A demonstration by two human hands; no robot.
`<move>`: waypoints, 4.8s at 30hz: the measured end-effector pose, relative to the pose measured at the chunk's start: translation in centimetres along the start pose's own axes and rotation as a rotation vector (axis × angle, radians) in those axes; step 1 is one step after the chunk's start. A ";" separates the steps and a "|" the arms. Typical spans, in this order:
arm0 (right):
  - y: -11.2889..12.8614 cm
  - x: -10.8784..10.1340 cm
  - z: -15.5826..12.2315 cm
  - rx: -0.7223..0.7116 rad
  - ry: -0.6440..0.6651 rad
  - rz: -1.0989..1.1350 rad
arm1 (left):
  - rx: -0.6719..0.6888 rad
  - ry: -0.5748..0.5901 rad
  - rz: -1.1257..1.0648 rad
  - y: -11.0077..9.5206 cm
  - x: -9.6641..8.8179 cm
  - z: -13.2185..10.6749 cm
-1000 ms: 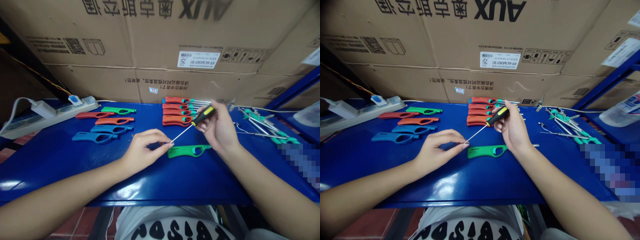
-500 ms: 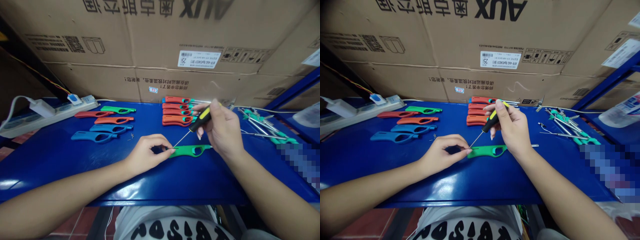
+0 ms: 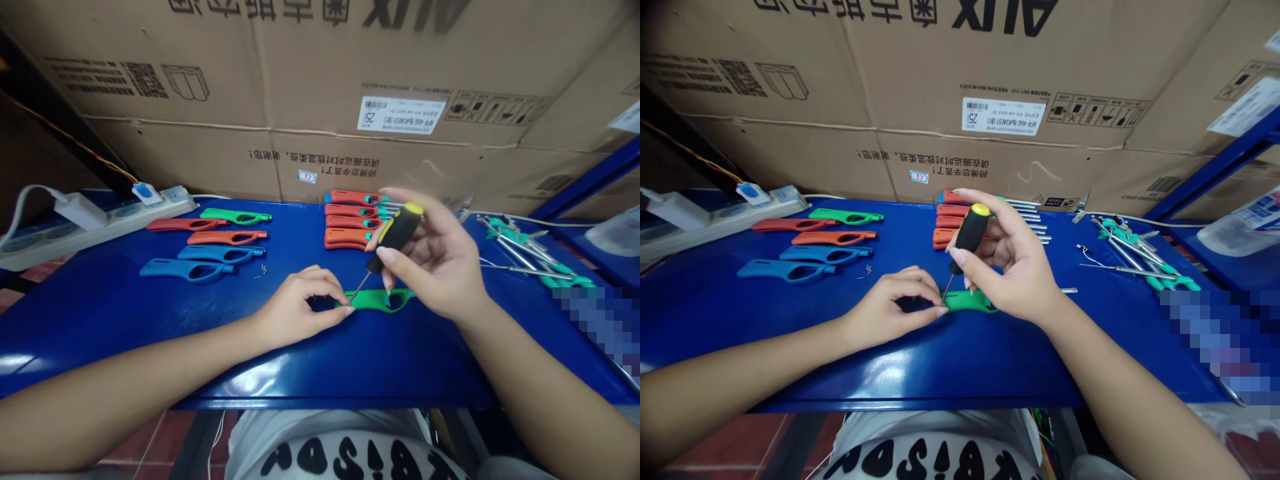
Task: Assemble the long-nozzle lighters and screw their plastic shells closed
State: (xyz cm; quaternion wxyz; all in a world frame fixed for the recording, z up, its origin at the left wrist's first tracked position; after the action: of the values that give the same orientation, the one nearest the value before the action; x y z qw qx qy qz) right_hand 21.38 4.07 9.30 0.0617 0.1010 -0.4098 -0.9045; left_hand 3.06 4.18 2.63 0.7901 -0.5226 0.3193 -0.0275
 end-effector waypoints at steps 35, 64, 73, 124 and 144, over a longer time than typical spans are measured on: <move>-1.2 1.7 -1.6 -0.152 -0.047 -0.199 | -0.020 0.138 0.343 1.0 0.7 -0.2; -1.1 1.0 -1.4 -0.204 0.050 -0.436 | 0.019 0.122 0.239 1.0 0.7 0.0; 0.1 0.6 -0.7 -0.362 0.134 -0.625 | -0.026 0.097 0.250 1.0 0.6 0.0; 0.9 0.1 -0.2 -0.464 0.141 -0.673 | -0.018 0.136 0.236 0.8 0.8 0.1; 1.2 0.1 -0.4 -0.474 0.187 -0.697 | -0.027 0.143 0.235 0.9 0.7 0.1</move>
State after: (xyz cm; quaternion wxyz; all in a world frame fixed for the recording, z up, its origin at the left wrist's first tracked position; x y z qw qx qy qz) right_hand 21.38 3.03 9.93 -0.1891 0.2980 -0.1248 -0.9273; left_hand 3.41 4.44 1.53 0.7560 -0.4888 0.4341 0.0325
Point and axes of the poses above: each hand's wrist, its own z-axis towards the middle knuckle, its own x-axis out of the palm, y = z × x, the point moved 4 cm from there along z, towards the middle knuckle, and after that the axes turned 11 degrees about -x, right-handed, at the moved point
